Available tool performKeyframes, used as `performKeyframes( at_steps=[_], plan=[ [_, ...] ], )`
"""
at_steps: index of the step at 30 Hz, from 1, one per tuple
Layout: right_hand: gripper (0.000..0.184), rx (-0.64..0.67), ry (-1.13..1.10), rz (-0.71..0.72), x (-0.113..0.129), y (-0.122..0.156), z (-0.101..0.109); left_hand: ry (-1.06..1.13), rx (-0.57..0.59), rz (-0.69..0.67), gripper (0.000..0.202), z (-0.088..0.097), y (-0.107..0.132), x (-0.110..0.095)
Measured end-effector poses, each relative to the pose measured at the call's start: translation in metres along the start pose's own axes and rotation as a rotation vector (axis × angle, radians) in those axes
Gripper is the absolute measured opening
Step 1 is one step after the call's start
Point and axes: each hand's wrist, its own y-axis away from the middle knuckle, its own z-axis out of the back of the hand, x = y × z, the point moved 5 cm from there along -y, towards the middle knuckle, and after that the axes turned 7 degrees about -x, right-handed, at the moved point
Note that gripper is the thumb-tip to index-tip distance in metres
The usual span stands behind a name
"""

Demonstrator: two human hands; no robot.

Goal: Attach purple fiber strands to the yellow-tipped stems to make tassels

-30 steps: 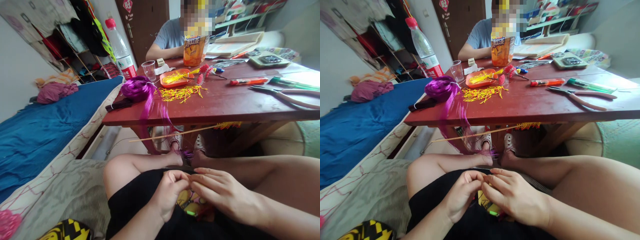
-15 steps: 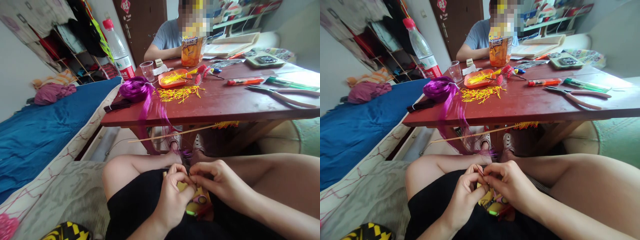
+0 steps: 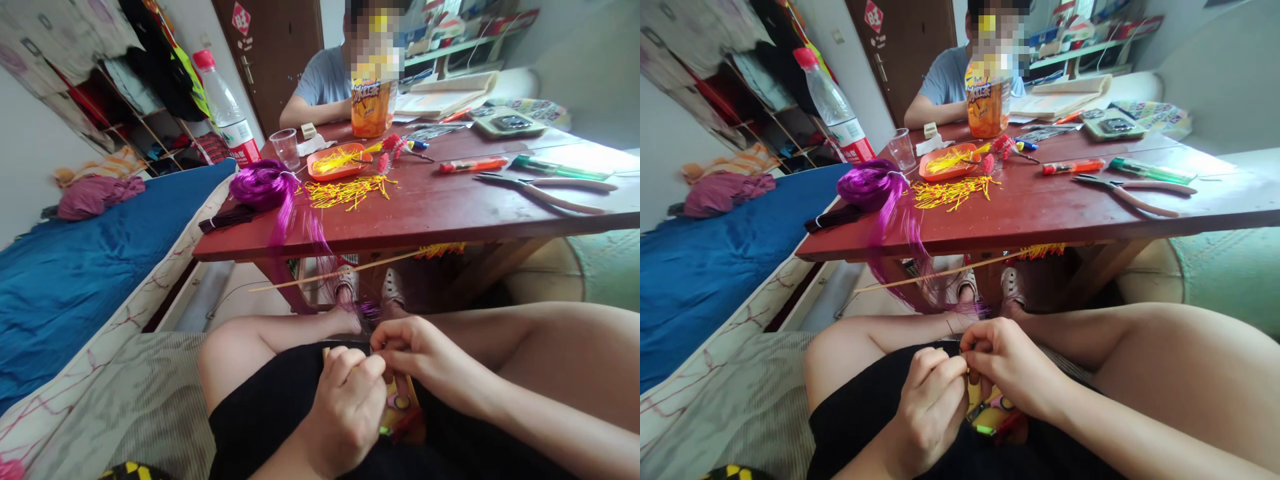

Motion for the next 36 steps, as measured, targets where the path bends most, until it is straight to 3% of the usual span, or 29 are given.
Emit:
performKeyframes(
  at_steps=[6, 9, 10, 12, 15, 16, 18, 22, 23, 25, 28, 30, 32, 36],
  plan=[
    [0.010, 0.022, 0.068, 0.042, -0.001, -0.008, -0.003, -0.008, 0.083, -0.112, 0.014, 0.000, -0.003, 0.001],
    [0.010, -0.046, 0.202, 0.146, 0.005, -0.006, 0.001, 0.055, 0.110, 0.000, 0.017, -0.002, -0.010, 0.005],
    [0.010, -0.083, 0.271, 0.209, 0.010, -0.004, 0.004, 0.107, 0.121, 0.123, 0.019, -0.003, -0.014, 0.010],
    [0.010, -0.108, 0.417, 0.383, 0.019, 0.003, 0.006, 0.279, 0.156, 0.502, 0.018, -0.008, -0.018, 0.025],
    [0.020, -0.037, 0.838, 0.992, 0.033, 0.026, -0.001, 0.737, 0.210, 1.217, 0.009, -0.023, -0.007, 0.042],
    [0.023, -0.025, 0.986, 1.204, 0.034, 0.035, -0.004, 0.882, 0.229, 1.389, 0.006, -0.029, -0.002, 0.042],
    [0.026, -0.052, 1.195, 1.471, 0.030, 0.045, -0.005, 1.066, 0.248, 1.569, 0.006, -0.036, 0.003, 0.042],
    [0.030, -0.088, 1.148, 1.435, 0.029, 0.044, 0.000, 1.150, 0.237, 1.615, 0.006, -0.041, 0.008, 0.042],
    [0.032, -0.094, 1.094, 1.384, 0.030, 0.042, 0.000, 1.154, 0.229, 1.600, 0.006, -0.040, 0.008, 0.042],
    [0.033, -0.124, 0.950, 1.231, 0.034, 0.036, 0.003, 1.045, 0.205, 1.445, 0.005, -0.034, 0.002, 0.040],
    [0.026, -0.185, 0.706, 0.789, 0.035, 0.018, 0.011, 0.613, 0.159, 0.988, 0.014, -0.017, -0.012, 0.034],
    [0.020, -0.139, 0.440, 0.415, 0.026, 0.006, 0.014, 0.333, 0.095, 0.680, 0.019, -0.006, -0.018, 0.024],
    [0.024, -0.047, 0.177, 0.164, 0.016, -0.001, 0.011, 0.149, 0.028, 0.395, 0.021, 0.001, -0.020, 0.014],
    [0.039, 0.051, 0.045, 0.061, 0.009, -0.009, 0.006, 0.009, 0.023, -0.035, 0.018, 0.004, -0.016, 0.001]
  ],
)
